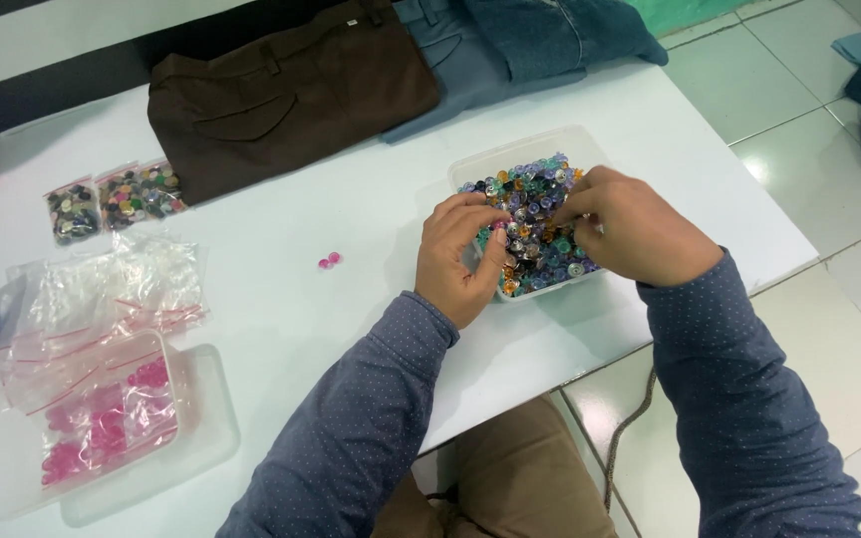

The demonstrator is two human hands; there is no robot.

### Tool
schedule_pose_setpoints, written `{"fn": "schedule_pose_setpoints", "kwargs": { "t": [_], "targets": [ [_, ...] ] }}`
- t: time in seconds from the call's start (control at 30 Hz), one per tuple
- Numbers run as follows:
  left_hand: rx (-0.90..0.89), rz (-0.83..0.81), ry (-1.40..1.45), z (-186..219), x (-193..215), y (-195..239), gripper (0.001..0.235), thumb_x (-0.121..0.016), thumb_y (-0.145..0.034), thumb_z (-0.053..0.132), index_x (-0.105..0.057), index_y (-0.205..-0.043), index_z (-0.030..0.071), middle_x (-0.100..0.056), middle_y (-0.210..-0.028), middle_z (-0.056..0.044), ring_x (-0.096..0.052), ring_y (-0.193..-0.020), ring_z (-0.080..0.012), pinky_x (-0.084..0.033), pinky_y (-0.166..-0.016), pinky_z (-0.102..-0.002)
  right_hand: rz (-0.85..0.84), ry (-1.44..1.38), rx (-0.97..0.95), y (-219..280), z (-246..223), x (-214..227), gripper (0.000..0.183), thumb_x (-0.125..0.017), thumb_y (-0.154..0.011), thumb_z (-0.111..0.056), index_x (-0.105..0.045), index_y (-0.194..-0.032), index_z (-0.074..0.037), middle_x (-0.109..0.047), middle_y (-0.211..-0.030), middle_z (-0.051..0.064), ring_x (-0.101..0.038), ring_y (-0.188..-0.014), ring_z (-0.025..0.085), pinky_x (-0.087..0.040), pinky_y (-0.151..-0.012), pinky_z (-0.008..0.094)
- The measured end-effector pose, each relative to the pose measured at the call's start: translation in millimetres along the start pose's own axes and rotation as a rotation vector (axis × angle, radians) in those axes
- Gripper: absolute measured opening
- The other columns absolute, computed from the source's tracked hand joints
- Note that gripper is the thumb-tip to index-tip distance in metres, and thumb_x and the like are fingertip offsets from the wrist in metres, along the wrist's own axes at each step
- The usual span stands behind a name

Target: Sorting small pink beads from a mixed container and packing them into small plastic bags.

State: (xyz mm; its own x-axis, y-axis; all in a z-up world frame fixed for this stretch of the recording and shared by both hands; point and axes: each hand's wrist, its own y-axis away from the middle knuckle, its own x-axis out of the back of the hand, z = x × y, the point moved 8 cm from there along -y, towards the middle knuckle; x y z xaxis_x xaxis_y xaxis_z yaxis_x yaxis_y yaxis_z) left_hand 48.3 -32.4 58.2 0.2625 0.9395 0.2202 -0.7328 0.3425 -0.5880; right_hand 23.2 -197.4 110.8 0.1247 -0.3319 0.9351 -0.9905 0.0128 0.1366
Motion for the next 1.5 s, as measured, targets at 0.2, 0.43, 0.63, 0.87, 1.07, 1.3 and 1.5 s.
{"fn": "schedule_pose_setpoints", "kwargs": {
  "t": [0.2, 0.43, 0.63, 0.87, 1.07, 1.3, 1.5],
  "targets": [
    [-0.017, -0.006, -0.011, -1, 0, 0, 0.017, -0.057, -0.101, 0.021, -0.070, -0.108, 0.012, -0.070, -0.102, -0.008, -0.057, -0.124, -0.0319, -0.037, -0.111, -0.050, 0.049, 0.013, 0.021, -9, -3, -6, 0.025, -0.070, -0.085, -0.005, -0.080, -0.109, -0.006, -0.073, -0.107, 0.018, -0.073, -0.086, 0.027, -0.061, -0.067, 0.033],
    [-0.021, -0.005, -0.033, -2, -1, 0, 0.018, -0.057, -0.101, 0.021, -0.070, -0.108, 0.012, -0.070, -0.103, -0.006, -0.057, -0.124, -0.0308, -0.037, -0.111, -0.047, 0.024, 0.080, 0.071, -36, -20, -27, 0.022, -0.072, -0.088, -0.016, -0.080, -0.108, -0.010, -0.071, -0.093, 0.010, -0.071, -0.082, 0.024, -0.061, -0.067, 0.034],
    [-0.013, -0.003, -0.040, -4, 0, 1, 0.018, -0.057, -0.101, 0.023, -0.071, -0.108, 0.013, -0.070, -0.102, -0.005, -0.058, -0.124, -0.0289, -0.038, -0.112, -0.046, 0.001, 0.221, 0.047, -48, -8, -51, 0.018, -0.074, -0.082, -0.016, -0.083, -0.097, -0.017, -0.070, -0.087, 0.007, -0.071, -0.078, 0.026, -0.061, -0.066, 0.040],
    [-0.022, 0.038, -0.030, -2, 2, 1, 0.018, -0.059, -0.100, 0.022, -0.070, -0.110, 0.013, -0.070, -0.104, -0.005, -0.057, -0.125, -0.0294, -0.039, -0.111, -0.046, 0.148, 0.053, 0.095, -29, -19, -19, 0.018, -0.076, -0.085, -0.018, -0.081, -0.099, -0.008, -0.068, -0.084, 0.011, -0.069, -0.075, 0.029, -0.058, -0.065, 0.041],
    [-0.025, 0.128, -0.115, 5, 14, 1, 0.017, -0.062, -0.100, 0.024, -0.071, -0.111, 0.015, -0.067, -0.107, -0.003, -0.051, -0.126, -0.0286, -0.035, -0.112, -0.049, 0.358, -0.309, 0.279, 7, -34, 5, 0.017, -0.076, -0.085, -0.003, -0.078, -0.099, 0.005, -0.068, -0.079, 0.016, -0.063, -0.066, 0.022, -0.052, -0.058, 0.030],
    [-0.049, 0.170, -0.132, -1, 16, 0, 0.015, -0.065, -0.099, 0.025, -0.072, -0.108, 0.016, -0.067, -0.103, -0.001, -0.053, -0.122, -0.0271, -0.037, -0.111, -0.048, 0.478, -0.458, 0.367, 6, -14, -5, 0.012, -0.078, -0.087, -0.007, -0.075, -0.091, 0.004, -0.063, -0.073, 0.014, -0.061, -0.063, 0.017, -0.049, -0.053, 0.028],
    [-0.108, 0.234, -0.171, -2, 23, 0, 0.015, -0.064, -0.100, 0.026, -0.072, -0.110, 0.017, -0.066, -0.101, -0.001, -0.054, -0.120, -0.0265, -0.038, -0.109, -0.045, 0.479, -0.432, 0.302, 8, -16, -7, 0.016, -0.080, -0.087, -0.012, -0.076, -0.090, 0.004, -0.063, -0.071, 0.015, -0.062, -0.063, 0.021, -0.049, -0.055, 0.030]
  ]
}}
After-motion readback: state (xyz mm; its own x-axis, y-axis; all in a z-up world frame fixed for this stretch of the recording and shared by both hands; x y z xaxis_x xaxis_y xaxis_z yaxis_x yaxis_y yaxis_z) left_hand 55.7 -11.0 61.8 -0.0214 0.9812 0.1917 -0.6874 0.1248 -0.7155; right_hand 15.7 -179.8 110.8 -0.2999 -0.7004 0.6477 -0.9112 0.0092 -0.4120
